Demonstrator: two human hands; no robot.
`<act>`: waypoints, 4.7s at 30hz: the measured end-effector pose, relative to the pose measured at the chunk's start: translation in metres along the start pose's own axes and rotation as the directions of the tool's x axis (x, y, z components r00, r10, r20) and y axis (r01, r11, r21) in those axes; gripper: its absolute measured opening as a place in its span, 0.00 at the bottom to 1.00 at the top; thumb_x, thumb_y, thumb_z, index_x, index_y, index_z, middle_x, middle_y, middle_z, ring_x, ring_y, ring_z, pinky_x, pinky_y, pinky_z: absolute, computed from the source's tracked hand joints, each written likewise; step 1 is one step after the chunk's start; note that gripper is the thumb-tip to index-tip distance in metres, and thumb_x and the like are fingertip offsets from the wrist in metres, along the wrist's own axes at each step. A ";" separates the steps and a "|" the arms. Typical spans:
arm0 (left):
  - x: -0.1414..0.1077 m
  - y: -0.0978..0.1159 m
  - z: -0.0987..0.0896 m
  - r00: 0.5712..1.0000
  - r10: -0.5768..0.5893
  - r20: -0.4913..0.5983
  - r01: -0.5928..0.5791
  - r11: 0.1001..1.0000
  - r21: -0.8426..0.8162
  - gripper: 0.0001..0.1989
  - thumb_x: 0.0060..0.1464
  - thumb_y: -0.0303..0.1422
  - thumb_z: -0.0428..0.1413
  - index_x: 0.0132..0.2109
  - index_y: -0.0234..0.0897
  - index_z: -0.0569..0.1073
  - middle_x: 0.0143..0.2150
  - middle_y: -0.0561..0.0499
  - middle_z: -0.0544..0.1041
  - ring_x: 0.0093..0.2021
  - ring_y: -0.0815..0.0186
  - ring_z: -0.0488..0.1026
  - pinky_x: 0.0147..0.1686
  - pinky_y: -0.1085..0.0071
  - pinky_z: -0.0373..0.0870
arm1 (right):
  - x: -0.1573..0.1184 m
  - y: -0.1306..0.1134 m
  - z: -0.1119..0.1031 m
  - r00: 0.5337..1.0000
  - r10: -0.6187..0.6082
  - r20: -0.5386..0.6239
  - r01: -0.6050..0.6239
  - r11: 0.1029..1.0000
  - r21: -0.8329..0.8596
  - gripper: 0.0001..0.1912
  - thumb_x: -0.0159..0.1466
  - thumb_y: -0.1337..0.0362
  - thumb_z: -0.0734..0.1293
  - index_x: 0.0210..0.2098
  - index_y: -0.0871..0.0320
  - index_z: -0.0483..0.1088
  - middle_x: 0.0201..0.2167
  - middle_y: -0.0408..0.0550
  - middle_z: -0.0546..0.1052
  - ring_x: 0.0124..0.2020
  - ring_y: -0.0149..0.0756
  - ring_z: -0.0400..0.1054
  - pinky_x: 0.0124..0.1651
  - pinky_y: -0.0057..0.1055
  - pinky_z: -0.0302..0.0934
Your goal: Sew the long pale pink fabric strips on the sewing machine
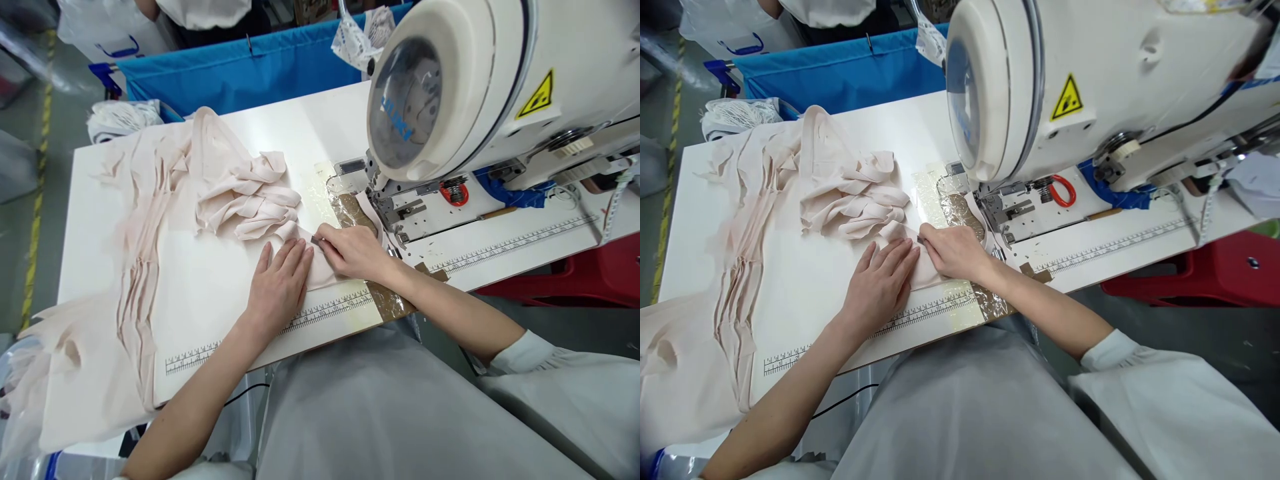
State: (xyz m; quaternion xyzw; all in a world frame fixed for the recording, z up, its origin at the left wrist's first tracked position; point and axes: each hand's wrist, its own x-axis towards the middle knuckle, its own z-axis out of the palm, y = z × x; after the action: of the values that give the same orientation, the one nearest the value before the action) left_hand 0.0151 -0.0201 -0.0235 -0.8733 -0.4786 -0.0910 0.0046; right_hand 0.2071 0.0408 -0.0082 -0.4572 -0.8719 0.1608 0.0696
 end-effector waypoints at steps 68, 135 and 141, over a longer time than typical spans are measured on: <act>0.025 -0.028 0.004 0.999 -0.033 -0.027 0.035 0.995 0.092 0.22 0.63 0.29 0.44 0.61 0.27 0.68 0.63 0.38 0.68 0.59 0.50 0.67 0.61 0.48 0.59 | 0.024 0.011 -0.009 0.997 0.060 -0.038 -0.059 0.998 0.026 0.14 0.67 0.65 0.53 0.42 0.60 0.68 0.30 0.48 0.78 0.29 0.35 0.68 0.30 0.30 0.46; 0.029 -0.035 0.001 0.998 -0.051 -0.027 0.053 0.997 0.059 0.21 0.63 0.31 0.45 0.60 0.33 0.70 0.61 0.39 0.70 0.55 0.50 0.69 0.53 0.50 0.62 | 0.054 -0.004 -0.008 0.999 0.002 0.043 0.003 0.993 -0.117 0.12 0.66 0.64 0.54 0.39 0.58 0.67 0.29 0.49 0.77 0.26 0.35 0.64 0.28 0.32 0.39; 0.029 -0.035 0.001 0.999 -0.025 -0.026 0.027 0.998 0.059 0.21 0.63 0.29 0.45 0.59 0.30 0.69 0.63 0.39 0.69 0.55 0.50 0.69 0.54 0.50 0.63 | 0.037 0.006 -0.016 0.992 0.058 -0.108 -0.056 0.998 0.020 0.14 0.67 0.64 0.52 0.41 0.59 0.68 0.31 0.49 0.78 0.29 0.34 0.66 0.31 0.30 0.46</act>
State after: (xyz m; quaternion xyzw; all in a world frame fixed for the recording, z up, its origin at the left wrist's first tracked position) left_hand 0.0014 0.0228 -0.0227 -0.8653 -0.4922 -0.0876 0.0353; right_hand 0.1950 0.0783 0.0040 -0.4894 -0.8521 0.1448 0.1161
